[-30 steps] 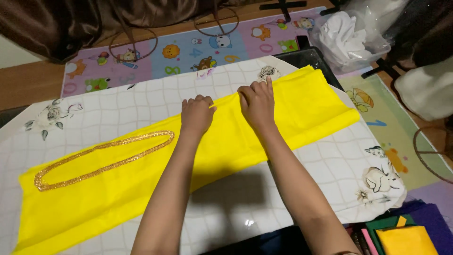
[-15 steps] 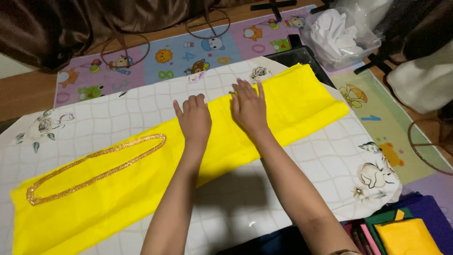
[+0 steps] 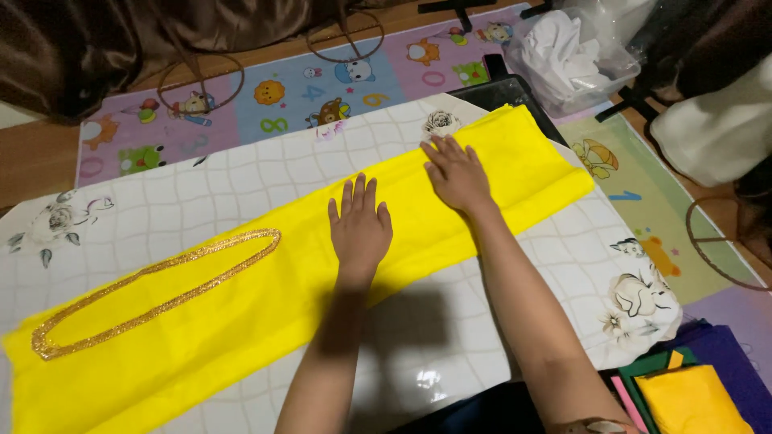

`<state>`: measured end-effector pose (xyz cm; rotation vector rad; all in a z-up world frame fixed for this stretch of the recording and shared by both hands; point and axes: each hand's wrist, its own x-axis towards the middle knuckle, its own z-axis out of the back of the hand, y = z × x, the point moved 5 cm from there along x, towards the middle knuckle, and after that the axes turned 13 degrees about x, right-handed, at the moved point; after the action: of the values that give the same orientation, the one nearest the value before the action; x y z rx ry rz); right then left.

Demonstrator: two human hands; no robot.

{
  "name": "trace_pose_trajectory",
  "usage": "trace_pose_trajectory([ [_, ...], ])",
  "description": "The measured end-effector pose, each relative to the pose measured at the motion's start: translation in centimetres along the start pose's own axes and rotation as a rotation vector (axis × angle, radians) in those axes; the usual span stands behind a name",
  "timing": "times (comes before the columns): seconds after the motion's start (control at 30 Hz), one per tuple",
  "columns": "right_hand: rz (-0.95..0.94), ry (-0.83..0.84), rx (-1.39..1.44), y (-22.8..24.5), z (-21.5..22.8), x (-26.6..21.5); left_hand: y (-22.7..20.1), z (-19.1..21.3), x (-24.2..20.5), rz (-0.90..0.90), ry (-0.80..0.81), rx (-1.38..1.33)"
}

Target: Folding a large piece of yellow fabric into a neat rectangle on a flat surface

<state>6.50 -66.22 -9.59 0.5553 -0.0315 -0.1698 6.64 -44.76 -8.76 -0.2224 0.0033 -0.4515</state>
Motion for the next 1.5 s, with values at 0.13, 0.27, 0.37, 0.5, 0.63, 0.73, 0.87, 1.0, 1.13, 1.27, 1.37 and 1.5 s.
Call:
trace_pose_trajectory([
  [0.13, -0.112, -0.016, -0.069, -4.1, 1.9, 0.5, -0.1, 0.3, 0.0, -0.004, 0.023, 0.004],
  [0.27, -0.217, -0.066, -0.099, -9.5, 3.6, 1.2, 0.2, -0.6, 0.3, -0.001, 0.043, 0.028],
  [0.37, -0.268, -0.124, -0.096, -13.2, 5.1, 1.5, 0.2, -0.6, 0.3, 0.006, 0.039, 0.024],
  [0.5, -0.347, -0.171, -0.102, -15.8, 5.8, 1.5, 0.1, -0.7, 0.3, 0.001, 0.035, 0.036],
  [0.63, -0.226, -0.428, -0.092, -5.7, 7.5, -3.4, 0.2, -0.5, 0.4, -0.02, -0.025, 0.032],
  [0.73, 0.06, -0.412, 0.098, 2.8, 5.3, -8.7, 0.2, -2.1, 0.4, -0.043, -0.134, 0.064],
  [0.87, 0.19, -0.072, 0.327, 8.3, 1.2, -13.3, -3.0, 0.5, -3.4, -0.151, -0.271, 0.207],
  [1.0, 0.217, -0.038, 0.31, 9.0, -0.7, -13.3, -5.2, -1.2, -9.6, -0.143, -0.411, 0.242],
  [1.13, 0.343, 0.076, 0.173, 8.0, -3.0, -12.7, -4.3, -3.6, -12.5, -0.092, -0.27, 0.205],
  [1.27, 0.245, 0.118, -0.095, 3.8, -1.7, -12.1, -3.0, -4.6, -13.3, -0.19, -0.268, 0.119],
  [1.37, 0.121, 0.044, -0.095, -0.8, 0.0, -11.9, -1.4, -5.0, -13.8, -0.268, 0.05, 0.03],
  [1.5, 0.029, 0.024, -0.034, -2.7, 0.5, -11.8, 2.7, -0.7, -17.3, -0.219, 0.143, -0.02],
])
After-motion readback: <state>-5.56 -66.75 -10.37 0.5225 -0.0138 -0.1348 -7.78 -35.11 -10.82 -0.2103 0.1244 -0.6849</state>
